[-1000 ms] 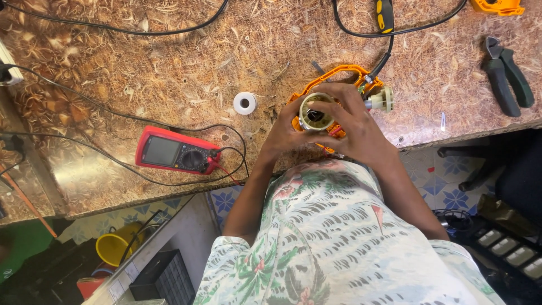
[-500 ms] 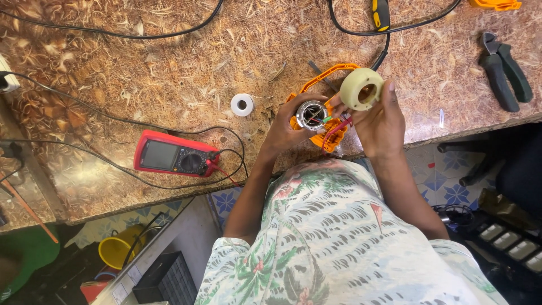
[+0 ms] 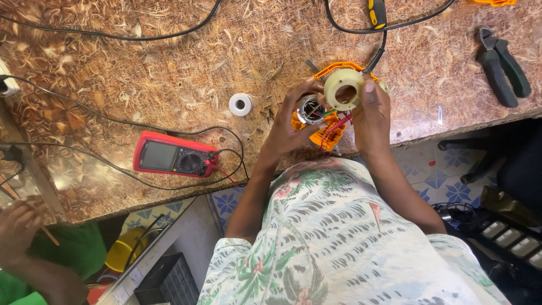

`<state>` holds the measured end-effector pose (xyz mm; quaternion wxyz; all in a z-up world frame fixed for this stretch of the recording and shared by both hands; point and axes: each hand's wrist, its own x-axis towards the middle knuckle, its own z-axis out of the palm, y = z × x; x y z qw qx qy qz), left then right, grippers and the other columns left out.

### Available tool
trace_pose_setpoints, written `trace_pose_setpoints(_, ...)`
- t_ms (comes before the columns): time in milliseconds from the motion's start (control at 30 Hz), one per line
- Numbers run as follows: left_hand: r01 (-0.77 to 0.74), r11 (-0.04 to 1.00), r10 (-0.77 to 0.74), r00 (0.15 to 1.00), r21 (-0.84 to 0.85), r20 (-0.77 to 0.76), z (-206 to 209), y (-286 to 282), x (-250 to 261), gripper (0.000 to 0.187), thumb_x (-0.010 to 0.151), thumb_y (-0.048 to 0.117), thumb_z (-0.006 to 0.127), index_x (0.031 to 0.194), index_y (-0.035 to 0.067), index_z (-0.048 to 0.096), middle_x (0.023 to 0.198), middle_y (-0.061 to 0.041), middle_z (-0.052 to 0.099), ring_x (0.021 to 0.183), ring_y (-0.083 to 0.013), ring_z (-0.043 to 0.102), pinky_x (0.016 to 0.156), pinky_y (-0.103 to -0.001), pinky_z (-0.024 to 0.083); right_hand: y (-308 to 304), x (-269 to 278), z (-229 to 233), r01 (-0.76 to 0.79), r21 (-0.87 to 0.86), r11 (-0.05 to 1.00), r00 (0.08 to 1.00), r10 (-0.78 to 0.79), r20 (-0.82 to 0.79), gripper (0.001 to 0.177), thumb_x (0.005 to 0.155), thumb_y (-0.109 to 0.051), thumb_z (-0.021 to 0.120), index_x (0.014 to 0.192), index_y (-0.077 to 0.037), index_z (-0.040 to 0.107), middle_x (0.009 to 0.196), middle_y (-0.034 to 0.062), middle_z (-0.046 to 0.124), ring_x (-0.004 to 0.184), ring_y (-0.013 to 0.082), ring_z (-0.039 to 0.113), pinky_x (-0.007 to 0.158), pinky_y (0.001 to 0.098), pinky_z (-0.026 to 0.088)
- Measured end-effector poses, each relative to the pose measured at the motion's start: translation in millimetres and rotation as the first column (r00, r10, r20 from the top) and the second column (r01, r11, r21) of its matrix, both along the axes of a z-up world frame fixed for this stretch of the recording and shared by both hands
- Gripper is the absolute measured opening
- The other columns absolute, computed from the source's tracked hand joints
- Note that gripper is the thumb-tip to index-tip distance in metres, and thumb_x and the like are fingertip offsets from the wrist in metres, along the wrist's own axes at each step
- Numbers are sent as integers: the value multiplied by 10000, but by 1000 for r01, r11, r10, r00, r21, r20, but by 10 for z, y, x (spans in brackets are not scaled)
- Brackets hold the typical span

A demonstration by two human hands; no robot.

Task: The person assembles a cylindrical electrical device by inserting a metal cylinder into an orange plastic housing and connecting wires. They repeatedly insert and remove a beige plastic cap, adjusting the internal wiring and components throughout the process.

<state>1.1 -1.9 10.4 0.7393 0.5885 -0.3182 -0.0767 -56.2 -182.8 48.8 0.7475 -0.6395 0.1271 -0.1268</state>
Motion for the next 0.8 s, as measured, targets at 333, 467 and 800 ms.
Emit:
trace_pose_setpoints(333, -304, 943, 258, 923, 134, 284, 328, -229, -86, 978, 847, 302, 899, 1609, 161, 303, 1512, -187, 382, 1392, -359, 469, 1154, -537, 461, 283, 116, 575, -54, -83, 995, 998, 54, -13, 612, 1098, -559, 381, 1049, -22, 671, 898, 163, 638, 917, 288, 666, 1035, 539, 508)
trace_pose_setpoints(467, -328, 937, 286, 918, 122, 275, 291, -267, -36, 796, 924, 224, 823, 1584, 168, 382, 1475, -163, 428, 1345, -326, 524, 1107, -491, 509, 254, 143, 511, -60, -114, 992, 998, 60, -5, 590, 1113, -500, 400, 1038, 9, 688, 934, 182, 647, 956, 304, 667, 1013, 520, 489)
trace_pose_setpoints(800, -277, 957, 284, 956, -89, 72, 109, -287, -17, 816, 883, 318, 853, 1531, 96, 409, 1358, -189, 531, 1056, -286, 693, 924, -426, 617, 63, 95, 356, -148, -72, 986, 987, 152, 53, 516, 1101, -422, 421, 1177, 15, 684, 1088, 215, 647, 1116, 340, 627, 1101, 567, 414)
